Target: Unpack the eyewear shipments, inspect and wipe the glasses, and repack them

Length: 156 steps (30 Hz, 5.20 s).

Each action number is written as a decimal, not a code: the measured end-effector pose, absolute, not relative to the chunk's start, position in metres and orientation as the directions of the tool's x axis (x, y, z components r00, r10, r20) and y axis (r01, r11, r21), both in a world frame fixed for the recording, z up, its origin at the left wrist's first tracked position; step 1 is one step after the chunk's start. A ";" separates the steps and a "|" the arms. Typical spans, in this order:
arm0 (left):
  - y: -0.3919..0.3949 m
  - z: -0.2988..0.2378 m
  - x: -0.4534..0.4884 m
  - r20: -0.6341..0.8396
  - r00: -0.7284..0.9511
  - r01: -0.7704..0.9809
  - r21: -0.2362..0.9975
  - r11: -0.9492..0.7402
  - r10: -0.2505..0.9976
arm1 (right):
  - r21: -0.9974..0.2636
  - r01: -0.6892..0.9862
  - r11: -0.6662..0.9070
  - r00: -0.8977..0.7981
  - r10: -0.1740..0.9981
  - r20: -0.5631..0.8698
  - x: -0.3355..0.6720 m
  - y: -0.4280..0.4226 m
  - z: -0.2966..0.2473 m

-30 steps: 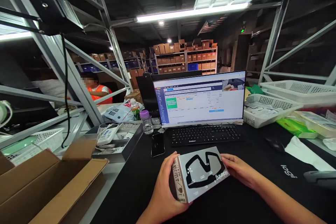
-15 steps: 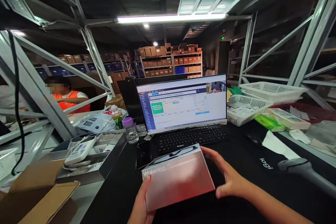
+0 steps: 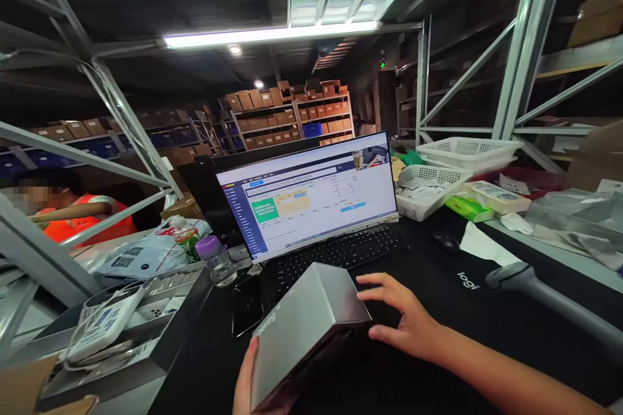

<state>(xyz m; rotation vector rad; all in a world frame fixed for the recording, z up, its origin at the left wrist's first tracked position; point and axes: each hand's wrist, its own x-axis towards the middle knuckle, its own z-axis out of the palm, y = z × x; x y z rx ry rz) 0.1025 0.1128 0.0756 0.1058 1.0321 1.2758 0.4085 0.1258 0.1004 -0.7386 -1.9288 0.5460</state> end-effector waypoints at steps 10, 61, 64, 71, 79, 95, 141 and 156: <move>0.111 0.073 0.089 -0.511 -0.207 -0.610 0.734 0.298 0.835 | -0.789 0.208 0.578 -0.482 0.763 0.432 0.410 0.130 0.101; 0.065 0.094 0.158 0.784 0.469 0.698 -0.046 -0.715 0.408 | -0.768 0.324 0.553 -0.443 0.806 0.393 0.369 0.083 0.084; 0.064 0.087 0.161 0.788 0.469 0.702 -0.058 -0.710 0.399 | -0.771 0.320 0.551 -0.431 0.809 0.399 0.366 0.086 0.078; 0.062 0.084 0.166 0.782 0.484 0.698 -0.073 -0.712 0.393 | -0.811 0.271 0.519 -0.511 0.791 0.336 0.371 0.093 0.080; 0.062 0.096 0.155 0.790 0.453 0.709 -0.039 -0.704 0.413 | -0.792 0.185 0.582 -0.538 0.735 0.414 0.375 0.094 0.084; 0.060 0.092 0.159 0.781 0.456 0.714 -0.034 -0.699 0.428 | -0.799 0.215 0.561 -0.432 0.789 0.438 0.362 0.094 0.068; 0.074 0.080 0.165 0.677 0.402 0.870 -0.072 -0.488 0.616 | -0.635 0.545 0.547 -0.262 0.831 0.491 0.407 0.129 0.095; 0.084 0.094 0.138 0.592 0.428 0.878 -0.094 -0.470 0.682 | -0.680 0.661 0.319 -0.146 0.942 0.301 0.445 0.159 0.110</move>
